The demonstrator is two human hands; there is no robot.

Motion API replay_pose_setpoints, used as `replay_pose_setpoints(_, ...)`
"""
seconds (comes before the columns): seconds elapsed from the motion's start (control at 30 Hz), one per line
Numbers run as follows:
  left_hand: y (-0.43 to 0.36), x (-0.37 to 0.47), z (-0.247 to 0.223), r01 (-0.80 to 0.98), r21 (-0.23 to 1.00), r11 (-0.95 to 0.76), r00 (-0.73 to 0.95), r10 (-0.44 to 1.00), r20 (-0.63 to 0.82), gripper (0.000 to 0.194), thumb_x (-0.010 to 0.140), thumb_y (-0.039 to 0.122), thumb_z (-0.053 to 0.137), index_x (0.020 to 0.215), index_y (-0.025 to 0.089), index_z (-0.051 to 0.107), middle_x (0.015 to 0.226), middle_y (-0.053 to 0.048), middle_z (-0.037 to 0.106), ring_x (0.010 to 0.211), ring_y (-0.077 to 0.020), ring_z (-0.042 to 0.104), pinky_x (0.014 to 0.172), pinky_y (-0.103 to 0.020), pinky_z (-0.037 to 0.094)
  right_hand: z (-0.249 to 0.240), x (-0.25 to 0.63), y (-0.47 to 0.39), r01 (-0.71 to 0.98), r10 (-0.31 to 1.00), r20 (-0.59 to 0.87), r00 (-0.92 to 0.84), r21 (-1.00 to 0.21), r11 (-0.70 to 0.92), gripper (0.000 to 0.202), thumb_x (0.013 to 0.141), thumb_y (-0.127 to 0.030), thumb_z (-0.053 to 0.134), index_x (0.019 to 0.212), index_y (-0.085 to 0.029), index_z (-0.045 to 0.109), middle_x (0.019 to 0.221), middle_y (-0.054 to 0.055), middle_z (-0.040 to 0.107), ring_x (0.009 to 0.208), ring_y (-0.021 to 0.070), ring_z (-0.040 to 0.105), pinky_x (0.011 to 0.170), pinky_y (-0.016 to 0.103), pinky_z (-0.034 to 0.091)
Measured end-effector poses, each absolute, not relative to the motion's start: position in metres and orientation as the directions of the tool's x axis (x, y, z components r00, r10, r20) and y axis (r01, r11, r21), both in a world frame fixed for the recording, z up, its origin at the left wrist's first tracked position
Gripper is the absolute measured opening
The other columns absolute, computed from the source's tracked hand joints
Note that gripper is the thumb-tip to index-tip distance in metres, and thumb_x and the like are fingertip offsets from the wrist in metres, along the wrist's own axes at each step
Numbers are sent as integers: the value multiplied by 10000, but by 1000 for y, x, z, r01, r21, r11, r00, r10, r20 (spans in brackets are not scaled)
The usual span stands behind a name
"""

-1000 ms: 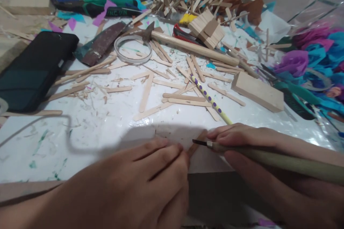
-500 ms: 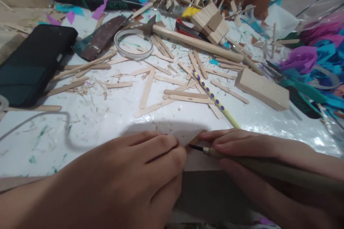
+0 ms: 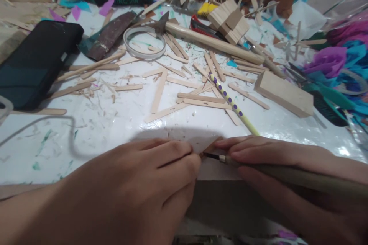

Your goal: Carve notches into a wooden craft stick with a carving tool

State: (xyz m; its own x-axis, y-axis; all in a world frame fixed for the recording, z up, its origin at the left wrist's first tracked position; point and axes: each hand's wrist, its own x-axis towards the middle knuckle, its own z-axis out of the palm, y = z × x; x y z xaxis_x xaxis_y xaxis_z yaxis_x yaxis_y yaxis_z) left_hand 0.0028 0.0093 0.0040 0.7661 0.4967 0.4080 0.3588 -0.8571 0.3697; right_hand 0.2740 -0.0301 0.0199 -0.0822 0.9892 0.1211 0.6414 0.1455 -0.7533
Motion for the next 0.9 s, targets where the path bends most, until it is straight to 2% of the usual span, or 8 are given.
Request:
replay_pose_setpoints(0.13,7,3,4,360,360,-860,773,492,402,575,1217,169,250,1015,220,786,1151,5,847,1113,-153,761,1177,-243,554,27,271,-20,613,993,84,-89,-781,121,83,876,-331,846,895,-411,859,1002,-141,866,826,194,869,794,202,717)
replay_pose_setpoints(0.27,4,1,1,389,347,-854,762,509,399,477,1209,215,312,1059,212,765,1139,47,824,1136,-140,766,1221,-241,526,27,271,-15,566,996,34,-77,-821,71,87,865,-345,872,884,-429,886,971,-128,865,809,203,869,763,197,712)
replay_pose_setpoints(0.43,2,0,0,364,360,-859,770,495,402,484,1198,139,294,1064,199,755,1101,-16,837,1127,-168,769,1179,-287,576,23,271,-19,553,1000,12,-23,-833,22,78,894,-403,882,931,-471,883,994,-132,870,847,186,870,805,190,704)
replay_pose_setpoints(0.57,5,-1,1,350,363,-864,781,483,397,507,1200,110,290,1041,206,762,1109,-8,834,1135,-174,748,1188,-282,547,21,272,-21,565,999,22,-33,-824,37,108,885,-368,875,940,-462,879,1011,-133,869,846,203,870,812,225,723)
replay_pose_setpoints(0.7,8,1,2,340,338,-878,784,463,413,519,1221,151,285,1031,215,763,1121,2,837,1134,-167,732,1205,-263,516,22,273,-20,583,999,38,-38,-811,53,91,892,-400,875,949,-470,874,1020,-136,869,861,200,870,815,221,720)
replay_pose_setpoints(0.9,6,4,3,365,366,-856,766,500,404,537,1223,154,256,1035,215,755,1060,5,837,1089,-168,746,1145,-260,551,26,273,-17,549,995,-61,-75,-836,-10,103,902,-454,900,974,-524,880,1021,-150,868,876,187,869,825,208,710)
